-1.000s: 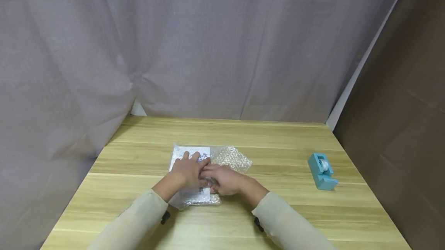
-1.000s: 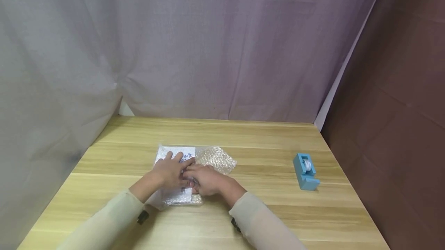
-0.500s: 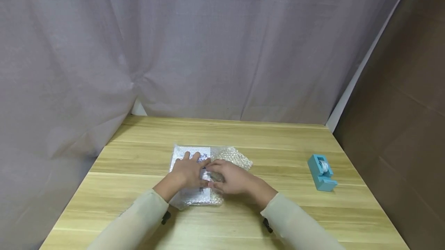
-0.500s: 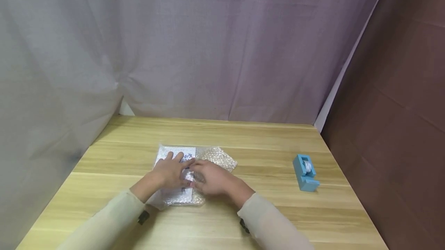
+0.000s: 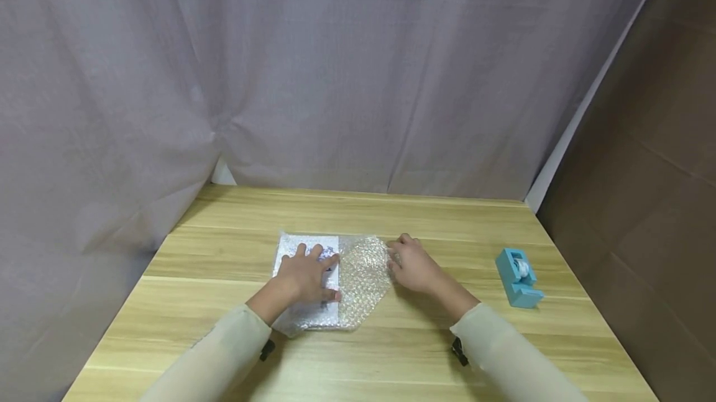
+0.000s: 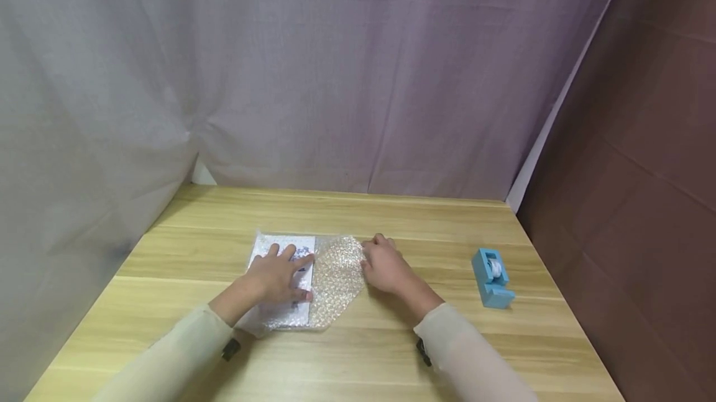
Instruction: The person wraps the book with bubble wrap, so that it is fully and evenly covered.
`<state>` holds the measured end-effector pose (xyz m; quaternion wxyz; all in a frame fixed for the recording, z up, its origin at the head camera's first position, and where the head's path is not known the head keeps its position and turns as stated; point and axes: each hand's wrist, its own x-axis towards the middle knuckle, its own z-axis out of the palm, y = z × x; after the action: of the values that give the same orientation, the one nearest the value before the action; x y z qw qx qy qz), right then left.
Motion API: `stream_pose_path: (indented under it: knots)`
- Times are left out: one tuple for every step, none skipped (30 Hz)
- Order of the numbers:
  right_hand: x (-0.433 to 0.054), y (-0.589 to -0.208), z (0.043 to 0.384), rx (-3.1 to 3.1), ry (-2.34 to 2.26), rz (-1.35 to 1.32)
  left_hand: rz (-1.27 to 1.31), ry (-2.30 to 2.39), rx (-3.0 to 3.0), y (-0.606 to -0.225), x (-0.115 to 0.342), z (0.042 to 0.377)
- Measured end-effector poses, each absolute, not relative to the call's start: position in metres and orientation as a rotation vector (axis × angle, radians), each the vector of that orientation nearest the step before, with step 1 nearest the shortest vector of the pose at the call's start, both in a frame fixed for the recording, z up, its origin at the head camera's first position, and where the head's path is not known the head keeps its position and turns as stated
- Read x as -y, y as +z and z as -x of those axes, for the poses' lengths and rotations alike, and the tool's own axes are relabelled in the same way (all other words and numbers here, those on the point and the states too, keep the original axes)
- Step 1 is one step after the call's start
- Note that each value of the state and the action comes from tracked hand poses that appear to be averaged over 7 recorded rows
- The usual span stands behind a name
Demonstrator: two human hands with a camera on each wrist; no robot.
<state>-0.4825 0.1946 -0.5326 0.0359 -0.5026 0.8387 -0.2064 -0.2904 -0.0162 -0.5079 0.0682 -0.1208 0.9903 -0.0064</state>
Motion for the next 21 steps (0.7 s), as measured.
stream_pose_path:
  knots:
    - [-0.197,-0.533,0.484,-2.585,-0.619,1.489,0.366,-0.017,-2.983,-0.508,0.016,0.290]
    - [-0.199,-0.534,0.486,-2.599,-0.597,1.447,0.368,-0.016,-2.983,-0.508,0.016,0.290]
    - [-0.201,-0.534,0.487,-2.613,-0.575,1.409,0.370,-0.014,-2.981,-0.508,0.016,0.291]
    - [-0.202,-0.534,0.488,-2.622,-0.560,1.380,0.370,-0.016,-2.981,-0.508,0.016,0.291]
    - [-0.204,-0.535,0.490,-2.633,-0.545,1.357,0.371,-0.017,-2.979,-0.508,0.016,0.291]
    - [-0.204,-0.535,0.491,-2.638,-0.548,1.346,0.372,-0.020,-2.978,-0.508,0.016,0.291]
    - [-0.205,-0.536,0.493,-2.636,-0.560,1.336,0.374,-0.021,-2.978,-0.509,0.016,0.291]
    - [-0.205,-0.537,0.494,-2.636,-0.577,1.324,0.375,-0.022,-2.978,-0.509,0.016,0.291]
    - [-0.205,-0.538,0.495,-2.631,-0.598,1.313,0.377,-0.023,-2.977,-0.509,0.016,0.291]
    - [-0.205,-0.539,0.496,-2.623,-0.619,1.308,0.378,-0.027,-2.977,-0.509,0.016,0.291]
    - [-0.204,-0.540,0.498,-2.617,-0.638,1.298,0.379,-0.029,-2.977,-0.509,0.015,0.291]
    - [-0.204,-0.541,0.499,-2.606,-0.658,1.287,0.381,-0.032,-2.977,-0.509,0.015,0.291]
    - [-0.204,-0.542,0.500,-2.597,-0.678,1.278,0.383,-0.034,-2.976,-0.509,0.015,0.291]
    - [-0.204,-0.543,0.501,-2.589,-0.696,1.275,0.385,-0.036,-2.975,-0.510,0.016,0.291]
    - [-0.204,-0.544,0.501,-2.583,-0.720,1.277,0.388,-0.037,-2.973,-0.510,0.016,0.291]
    - [-0.205,-0.544,0.502,-2.577,-0.752,1.286,0.389,-0.036,-2.972,-0.510,0.016,0.291]
    - [-0.205,-0.544,0.502,-2.575,-0.787,1.291,0.391,-0.035,-2.973,-0.510,0.016,0.291]
    - [-0.206,-0.544,0.502,-2.570,-0.822,1.299,0.392,-0.033,-2.974,-0.510,0.016,0.291]
    - [-0.207,-0.552,0.508,-2.553,-0.884,1.351,0.392,-0.032,-2.973,-0.509,0.016,0.291]
    - [-0.208,-0.552,0.508,-2.551,-0.916,1.352,0.391,-0.031,-2.975,-0.509,0.015,0.291]
    - [-0.209,-0.552,0.508,-2.548,-0.943,1.351,0.390,-0.030,-2.975,-0.508,0.015,0.290]
